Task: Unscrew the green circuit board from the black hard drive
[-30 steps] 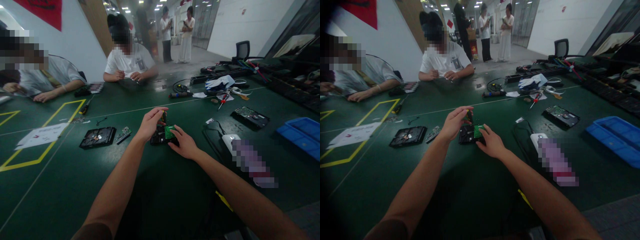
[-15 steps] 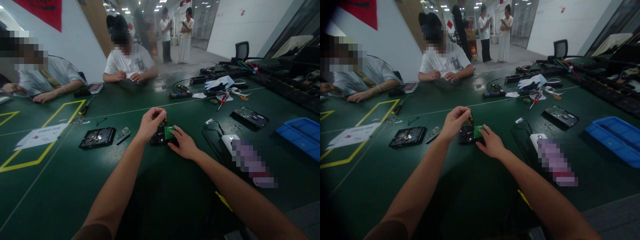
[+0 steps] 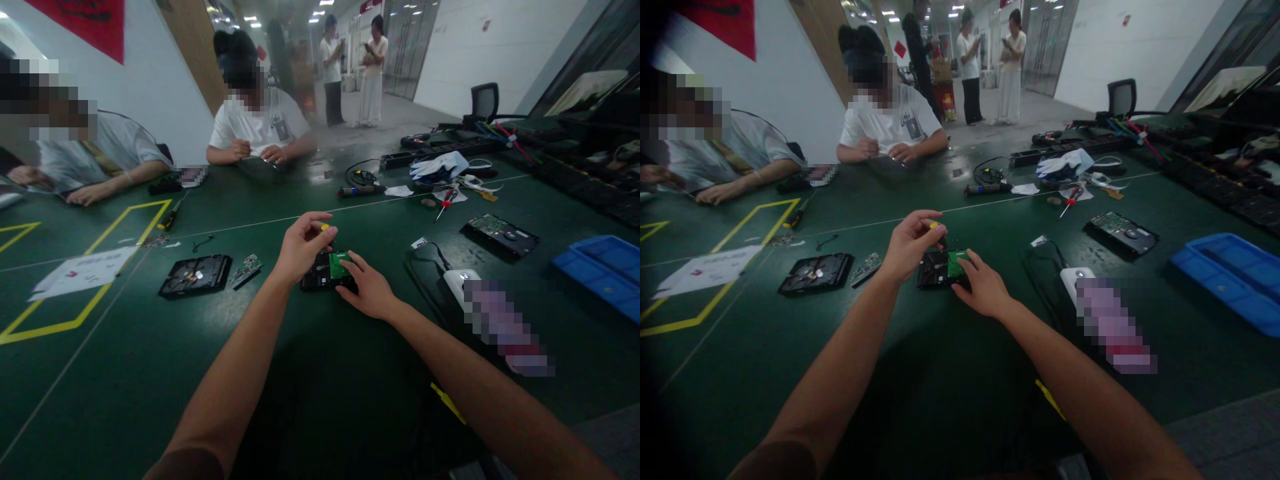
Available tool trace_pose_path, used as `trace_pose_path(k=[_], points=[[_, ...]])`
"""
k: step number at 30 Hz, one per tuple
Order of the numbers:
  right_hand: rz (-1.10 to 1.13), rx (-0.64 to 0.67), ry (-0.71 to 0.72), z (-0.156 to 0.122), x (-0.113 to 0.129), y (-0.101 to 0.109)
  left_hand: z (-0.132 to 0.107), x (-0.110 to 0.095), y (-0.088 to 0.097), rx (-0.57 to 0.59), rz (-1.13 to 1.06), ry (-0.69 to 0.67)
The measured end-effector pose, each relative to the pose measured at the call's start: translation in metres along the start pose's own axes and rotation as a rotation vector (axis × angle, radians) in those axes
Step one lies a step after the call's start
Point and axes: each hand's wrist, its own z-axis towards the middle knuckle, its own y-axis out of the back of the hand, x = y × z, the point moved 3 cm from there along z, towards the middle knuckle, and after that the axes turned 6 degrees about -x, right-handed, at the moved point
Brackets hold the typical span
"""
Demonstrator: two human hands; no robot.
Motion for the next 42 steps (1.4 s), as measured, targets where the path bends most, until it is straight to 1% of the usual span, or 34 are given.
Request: trace_pose_path(k=[4, 9, 12, 19, 21, 25, 27, 32, 38, 42], points=[[0.002, -0.011, 0.005, 0.0, -0.001, -0.001, 0.0, 0.0, 0.0, 0.0, 0.066, -0.007], [-0.004, -0.007, -0.005, 0.0, -0.001, -0.001, 0.002, 0.009, 0.001, -0.002, -0.041, 0.07], [-0.001, -0.006, 0.004, 0.0, -0.001, -0.001, 0.002, 0.009, 0.002, 0.001, -0.055, 0.069], [0.012, -0.005, -0.002, 0.0, 0.0, 0.0, 0.001, 0.007, 0.005, -0.098, 0.067, 0.034], [0.008, -0.001, -0.005, 0.0, 0.0, 0.0, 0.001, 0.007, 0.005, -0.089, 0.076, 0.024], [-0.005, 0.003, -0.012, 0.0, 0.0, 0.001, 0.001, 0.005, 0.004, -0.008, 0.049, 0.024], [-0.006, 0.001, -0.011, 0.0, 0.0, 0.001, 0.002, 0.005, 0.004, 0.009, 0.043, 0.028], [-0.003, -0.003, 0.011, 0.0, 0.0, 0.0, 0.002, 0.006, 0.005, -0.004, 0.064, 0.001], [0.003, -0.011, 0.007, 0.0, 0.0, 0.001, 0.001, 0.004, 0.002, 0.0, 0.086, -0.009], [0.005, -0.01, -0.002, -0.001, 0.001, 0.001, 0.001, 0.005, 0.002, -0.05, 0.16, -0.028]])
